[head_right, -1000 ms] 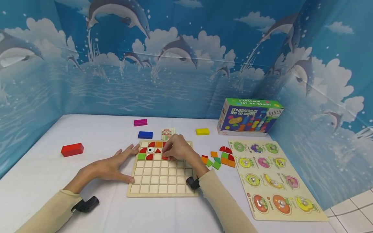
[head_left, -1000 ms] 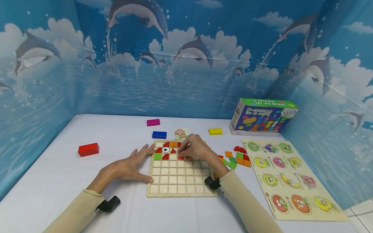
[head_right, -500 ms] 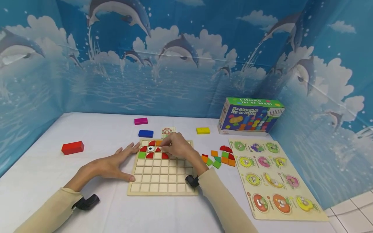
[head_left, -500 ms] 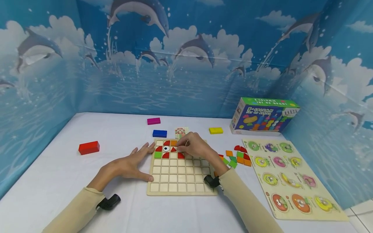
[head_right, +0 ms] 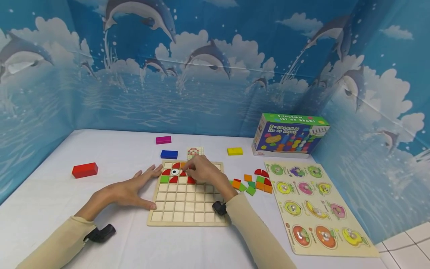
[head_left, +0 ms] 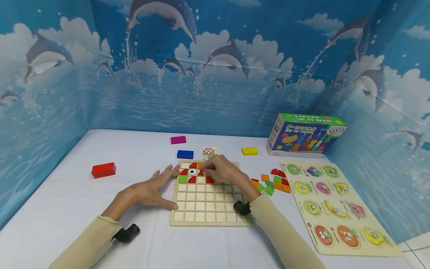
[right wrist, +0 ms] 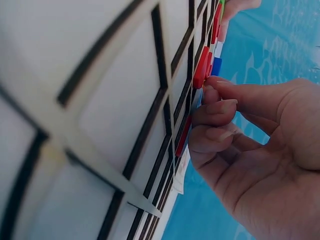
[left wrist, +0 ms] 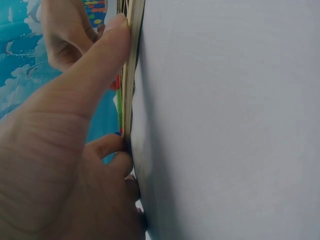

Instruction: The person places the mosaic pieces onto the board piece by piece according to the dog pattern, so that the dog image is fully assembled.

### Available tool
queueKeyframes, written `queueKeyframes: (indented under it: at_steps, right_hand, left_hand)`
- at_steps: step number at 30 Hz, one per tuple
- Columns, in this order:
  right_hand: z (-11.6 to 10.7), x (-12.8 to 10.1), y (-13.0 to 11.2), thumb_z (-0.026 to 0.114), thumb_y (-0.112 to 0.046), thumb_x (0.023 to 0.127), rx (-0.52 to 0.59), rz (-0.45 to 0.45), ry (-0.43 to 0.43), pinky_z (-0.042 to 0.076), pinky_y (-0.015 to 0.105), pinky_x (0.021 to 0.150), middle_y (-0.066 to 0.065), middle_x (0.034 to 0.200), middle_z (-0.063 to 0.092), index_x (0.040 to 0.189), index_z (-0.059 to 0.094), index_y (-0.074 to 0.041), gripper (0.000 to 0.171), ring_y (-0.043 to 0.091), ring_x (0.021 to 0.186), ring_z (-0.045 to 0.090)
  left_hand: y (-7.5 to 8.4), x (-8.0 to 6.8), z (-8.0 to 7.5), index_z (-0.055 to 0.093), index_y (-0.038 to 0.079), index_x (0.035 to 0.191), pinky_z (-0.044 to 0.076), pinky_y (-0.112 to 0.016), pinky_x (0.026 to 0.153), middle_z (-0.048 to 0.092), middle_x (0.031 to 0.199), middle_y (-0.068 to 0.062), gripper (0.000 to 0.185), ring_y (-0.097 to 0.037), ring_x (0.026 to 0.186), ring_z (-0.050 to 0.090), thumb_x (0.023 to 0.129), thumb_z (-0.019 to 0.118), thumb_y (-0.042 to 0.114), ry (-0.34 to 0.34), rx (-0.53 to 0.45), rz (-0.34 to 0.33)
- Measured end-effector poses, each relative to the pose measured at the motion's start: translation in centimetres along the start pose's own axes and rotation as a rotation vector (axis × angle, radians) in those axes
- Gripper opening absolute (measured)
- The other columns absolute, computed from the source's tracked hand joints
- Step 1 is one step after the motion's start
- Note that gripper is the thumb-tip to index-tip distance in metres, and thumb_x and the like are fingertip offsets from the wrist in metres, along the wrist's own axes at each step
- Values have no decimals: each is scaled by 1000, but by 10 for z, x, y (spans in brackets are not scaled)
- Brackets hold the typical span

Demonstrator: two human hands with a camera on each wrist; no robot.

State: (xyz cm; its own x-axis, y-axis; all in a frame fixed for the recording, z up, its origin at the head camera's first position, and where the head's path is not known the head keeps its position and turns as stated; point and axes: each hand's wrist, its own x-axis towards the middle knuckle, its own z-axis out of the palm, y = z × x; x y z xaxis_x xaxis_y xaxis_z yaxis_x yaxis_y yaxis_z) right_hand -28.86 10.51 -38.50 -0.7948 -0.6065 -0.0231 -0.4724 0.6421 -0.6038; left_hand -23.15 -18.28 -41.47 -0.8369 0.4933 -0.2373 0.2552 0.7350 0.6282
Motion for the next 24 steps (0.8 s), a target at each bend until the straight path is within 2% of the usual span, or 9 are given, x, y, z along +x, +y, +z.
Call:
queueKeyframes:
  at_steps: [3, 8, 15, 18, 22, 24]
  right_hand:
    - [-1, -1, 0, 67, -3, 106, -1, 0, 0, 55, 27, 75, 13, 119, 80, 118, 83, -2, 20, 13, 83, 66]
    - [0, -2, 1, 67, -4, 106, 10, 24, -2, 50, 24, 73, 14, 120, 80, 121, 82, -2, 21, 11, 75, 57]
    - [0, -3, 0, 68, -5, 106, 6, 32, -3, 49, 25, 72, 12, 119, 80, 121, 82, -2, 21, 11, 72, 56]
    - [-1, -5, 0, 67, -4, 106, 14, 38, -1, 42, 24, 65, 12, 112, 81, 122, 81, -2, 21, 11, 62, 49]
    - [-12, -12, 5, 67, -3, 106, 40, -39, 15, 41, 23, 60, 15, 106, 80, 122, 80, 1, 22, 11, 58, 48]
    - [-23, -21, 12, 69, -2, 105, 49, -94, 33, 48, 24, 63, 15, 107, 80, 120, 81, 2, 20, 14, 65, 57]
  left_hand:
    - [1, 1, 0, 9, 19, 175, -2, -67, 131, 8, 182, -13, 134, -37, 168, -4, 78, 95, 53, 1, 3, 2]
    - [2, 1, 1, 9, 18, 175, -2, -68, 131, 8, 182, -14, 134, -38, 167, -4, 78, 95, 53, 1, 7, 2]
    - [1, 1, 3, 6, 19, 176, -2, -68, 131, 10, 181, -14, 136, -39, 167, -4, 78, 95, 54, 3, 13, 1]
    - [0, 1, 3, 5, 19, 176, -3, -67, 131, 12, 181, -14, 137, -39, 167, -5, 78, 95, 53, 4, 18, 8]
    - [1, 2, 4, 6, 20, 176, -2, -68, 131, 9, 181, -15, 136, -40, 167, -4, 78, 95, 53, 8, 19, 2]
    - [2, 2, 4, 7, 21, 176, -2, -69, 130, 8, 181, -15, 136, -41, 167, -4, 78, 95, 53, 9, 19, -1]
